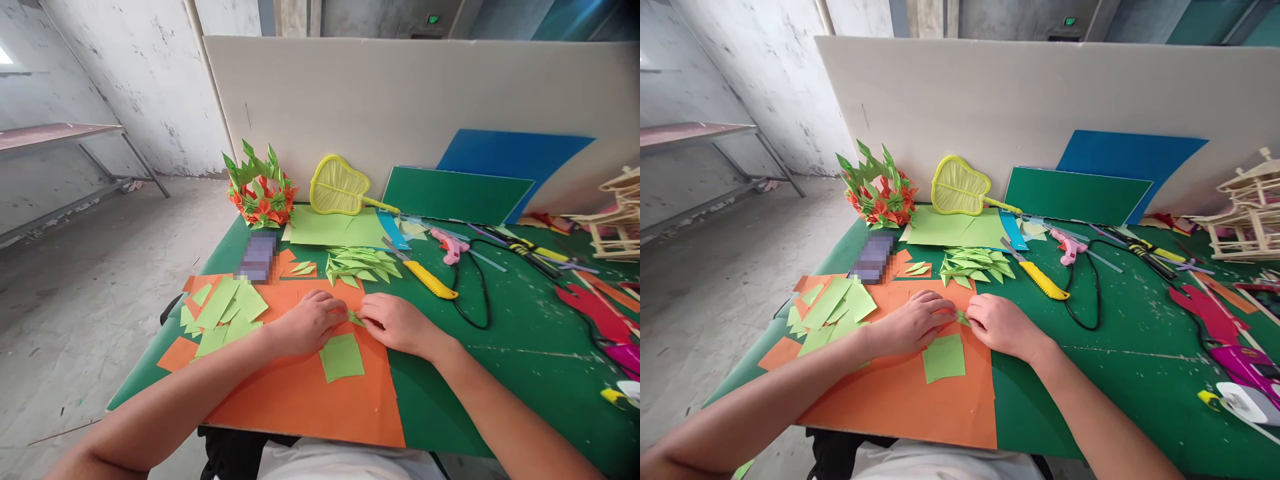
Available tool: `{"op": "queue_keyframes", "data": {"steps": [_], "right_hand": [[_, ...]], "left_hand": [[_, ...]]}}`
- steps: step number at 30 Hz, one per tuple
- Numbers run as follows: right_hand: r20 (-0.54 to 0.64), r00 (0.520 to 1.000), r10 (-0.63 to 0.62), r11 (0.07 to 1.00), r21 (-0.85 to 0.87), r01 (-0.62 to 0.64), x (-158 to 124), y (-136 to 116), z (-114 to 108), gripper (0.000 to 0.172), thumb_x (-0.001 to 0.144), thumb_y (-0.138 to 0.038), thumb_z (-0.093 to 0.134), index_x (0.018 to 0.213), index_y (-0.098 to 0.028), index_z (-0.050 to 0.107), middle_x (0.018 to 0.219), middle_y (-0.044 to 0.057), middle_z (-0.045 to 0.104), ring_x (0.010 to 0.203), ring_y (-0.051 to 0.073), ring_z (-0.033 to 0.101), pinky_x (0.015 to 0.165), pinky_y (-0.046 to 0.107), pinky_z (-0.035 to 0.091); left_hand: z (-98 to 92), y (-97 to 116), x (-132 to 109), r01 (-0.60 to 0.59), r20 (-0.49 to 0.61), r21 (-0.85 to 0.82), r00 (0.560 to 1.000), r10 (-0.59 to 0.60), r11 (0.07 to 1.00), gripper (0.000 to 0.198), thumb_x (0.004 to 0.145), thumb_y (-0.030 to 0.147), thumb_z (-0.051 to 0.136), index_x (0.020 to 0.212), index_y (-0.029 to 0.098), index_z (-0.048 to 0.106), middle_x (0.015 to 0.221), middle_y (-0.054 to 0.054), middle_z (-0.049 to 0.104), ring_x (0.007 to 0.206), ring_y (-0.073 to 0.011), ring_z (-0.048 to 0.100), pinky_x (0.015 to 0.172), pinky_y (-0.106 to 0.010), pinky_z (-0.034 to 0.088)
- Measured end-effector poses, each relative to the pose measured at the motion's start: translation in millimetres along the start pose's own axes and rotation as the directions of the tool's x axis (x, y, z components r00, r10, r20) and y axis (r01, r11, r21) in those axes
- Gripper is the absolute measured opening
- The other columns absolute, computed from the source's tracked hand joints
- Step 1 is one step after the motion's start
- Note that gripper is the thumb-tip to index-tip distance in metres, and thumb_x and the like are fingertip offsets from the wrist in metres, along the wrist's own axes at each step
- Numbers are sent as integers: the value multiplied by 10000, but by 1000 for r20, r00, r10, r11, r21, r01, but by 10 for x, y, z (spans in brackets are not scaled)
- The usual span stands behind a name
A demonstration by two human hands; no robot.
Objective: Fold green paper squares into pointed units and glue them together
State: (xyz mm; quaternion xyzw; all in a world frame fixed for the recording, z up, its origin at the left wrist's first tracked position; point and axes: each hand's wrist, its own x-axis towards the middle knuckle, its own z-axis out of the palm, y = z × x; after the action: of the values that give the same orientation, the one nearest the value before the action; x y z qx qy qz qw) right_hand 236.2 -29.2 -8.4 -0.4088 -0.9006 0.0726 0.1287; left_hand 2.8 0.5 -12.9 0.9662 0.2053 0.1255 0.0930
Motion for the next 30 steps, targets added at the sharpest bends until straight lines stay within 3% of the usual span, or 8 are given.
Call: {"op": "queue_keyframes", "data": {"steps": [4, 10, 14, 20, 26, 30], "right_hand": [[-21, 1000, -10, 1000, 3, 10, -18, 41, -29, 131, 913, -282, 542, 921, -214, 654, 894, 50, 626, 835, 187, 548, 687, 294, 444], [-115, 992, -56, 998, -40, 52, 38, 130, 74, 285, 953, -157, 436, 1053, -244, 688, 951, 67, 631, 899, 195, 549, 749, 317, 465], [-132, 990, -52, 998, 16, 54, 62, 143, 121, 324, 946, -120, 415, 1080, -239, 685, 943, 73, 631, 902, 197, 549, 748, 318, 489], [-129, 990, -55, 993, 101, 68, 63, 132, 90, 258, 948, -190, 457, 1088, -246, 667, 972, 67, 636, 922, 195, 564, 773, 325, 509], [-139, 987, -76, 982, 164, 98, 76, 74, 92, 138, 926, -259, 536, 953, -215, 664, 949, 57, 646, 891, 191, 566, 791, 322, 482], [-122, 990, -77, 984, 151, 95, 92, 44, 119, 195, 946, -254, 494, 875, -206, 669, 898, 54, 654, 834, 182, 572, 739, 302, 467]], "left_hand": [[3, -8, 16, 7, -25, -54, 1000, -9, 999, 260, 901, 119, 415, 1102, 180, 568, 1142, -87, 603, 1017, -203, 537, 943, -361, 403], [-46, -23, 24, -10, -3, -134, 1000, 10, 991, 269, 829, 30, 426, 996, 170, 582, 989, -63, 650, 947, -187, 559, 891, -323, 433], [-40, -76, 21, -48, -15, -130, 999, 47, 990, 309, 841, 34, 433, 1064, 178, 591, 1062, -72, 647, 990, -195, 550, 908, -333, 439], [-15, -153, 20, -135, -39, -85, 990, 132, 987, 322, 932, 114, 372, 1133, 195, 610, 1148, -95, 641, 1075, -219, 523, 954, -400, 426], [-19, -174, 33, -105, -46, -142, 994, 100, 984, 269, 941, 157, 409, 1103, 189, 622, 1139, -79, 647, 1048, -211, 540, 951, -372, 430], [-7, -205, 43, -102, -58, -175, 994, 93, 979, 225, 917, 140, 448, 1041, 190, 630, 1126, -58, 651, 1012, -192, 544, 939, -339, 435]]}}
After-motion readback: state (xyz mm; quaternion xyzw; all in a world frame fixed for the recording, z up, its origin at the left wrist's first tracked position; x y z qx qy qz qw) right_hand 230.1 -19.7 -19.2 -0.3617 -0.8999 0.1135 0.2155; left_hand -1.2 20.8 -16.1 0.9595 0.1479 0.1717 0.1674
